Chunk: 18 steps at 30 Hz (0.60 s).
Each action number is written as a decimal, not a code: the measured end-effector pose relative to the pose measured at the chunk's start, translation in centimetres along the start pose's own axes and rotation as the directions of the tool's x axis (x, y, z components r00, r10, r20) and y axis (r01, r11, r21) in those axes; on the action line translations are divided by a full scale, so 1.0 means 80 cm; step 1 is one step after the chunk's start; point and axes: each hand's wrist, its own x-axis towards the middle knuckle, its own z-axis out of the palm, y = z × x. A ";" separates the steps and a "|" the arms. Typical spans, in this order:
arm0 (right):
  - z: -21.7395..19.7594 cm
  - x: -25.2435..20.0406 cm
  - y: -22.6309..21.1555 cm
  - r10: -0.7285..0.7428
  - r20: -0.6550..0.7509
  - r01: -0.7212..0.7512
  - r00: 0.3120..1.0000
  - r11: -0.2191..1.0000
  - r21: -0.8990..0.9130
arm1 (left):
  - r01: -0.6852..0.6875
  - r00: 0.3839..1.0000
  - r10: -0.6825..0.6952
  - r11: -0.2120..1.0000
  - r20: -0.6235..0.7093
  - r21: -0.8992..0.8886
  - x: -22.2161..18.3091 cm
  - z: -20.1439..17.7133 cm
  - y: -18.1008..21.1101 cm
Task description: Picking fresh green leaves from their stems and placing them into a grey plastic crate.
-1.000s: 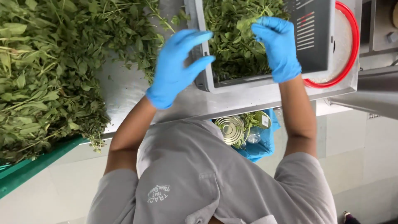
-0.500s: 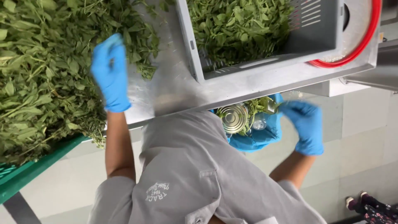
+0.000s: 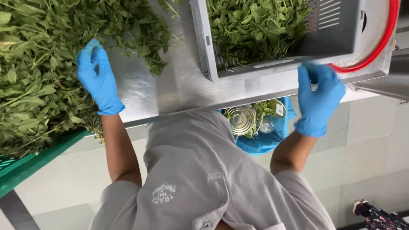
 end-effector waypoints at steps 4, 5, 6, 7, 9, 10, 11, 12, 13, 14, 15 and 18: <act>0.009 0.065 -0.112 -0.378 -0.083 0.386 0.922 0.915 0.121 | 0.007 1.000 -0.007 0.988 0.002 -0.152 -0.008 -0.010 0.014; 0.021 0.075 -0.138 -0.491 -0.121 0.502 0.863 0.860 0.094 | -0.041 0.999 0.041 0.991 0.003 -0.126 -0.010 -0.015 0.014; 0.042 0.069 -0.157 -0.519 -0.115 0.530 0.847 0.840 0.114 | -0.034 0.999 0.031 0.994 -0.031 -0.108 -0.016 -0.024 0.009; 0.064 0.061 -0.176 -0.581 -0.054 0.580 0.812 0.795 0.178 | 0.055 0.998 -0.055 0.998 0.012 -0.042 -0.023 -0.032 0.004; 0.112 0.038 -0.214 -0.666 0.007 0.642 0.746 0.723 0.255 | 0.157 0.987 -0.157 0.987 0.019 0.027 -0.028 -0.043 0.014; 0.140 0.019 -0.234 -0.668 0.112 0.584 0.735 0.709 0.395 | -0.066 0.998 0.067 0.996 0.022 -0.057 -0.027 -0.051 0.027; 0.168 -0.002 -0.252 -0.676 0.217 0.503 0.704 0.690 0.520 | -0.285 0.957 0.289 0.949 0.011 -0.135 -0.027 -0.058 0.039; 0.221 -0.018 -0.248 -0.688 0.228 0.508 0.689 0.683 0.525 | -0.272 0.962 0.273 0.954 -0.002 -0.126 -0.038 -0.061 0.031; 0.274 -0.034 -0.243 -0.684 0.297 0.432 0.666 0.678 0.594 | -0.199 0.974 0.191 0.979 0.125 0.052 -0.048 -0.064 0.023; 0.329 -0.051 -0.238 -0.678 0.360 0.348 0.641 0.674 0.651 | -0.147 0.966 0.090 0.962 0.242 0.229 -0.056 -0.068 0.013; 0.368 -0.053 -0.229 -0.685 0.367 0.350 0.629 0.671 0.654 | -0.134 0.970 0.079 0.963 0.232 0.235 -0.061 -0.068 0.002; 0.452 -0.056 -0.214 -0.527 0.329 0.397 0.784 0.833 0.386 | -0.103 0.948 -0.019 0.926 0.318 0.364 -0.081 -0.068 -0.041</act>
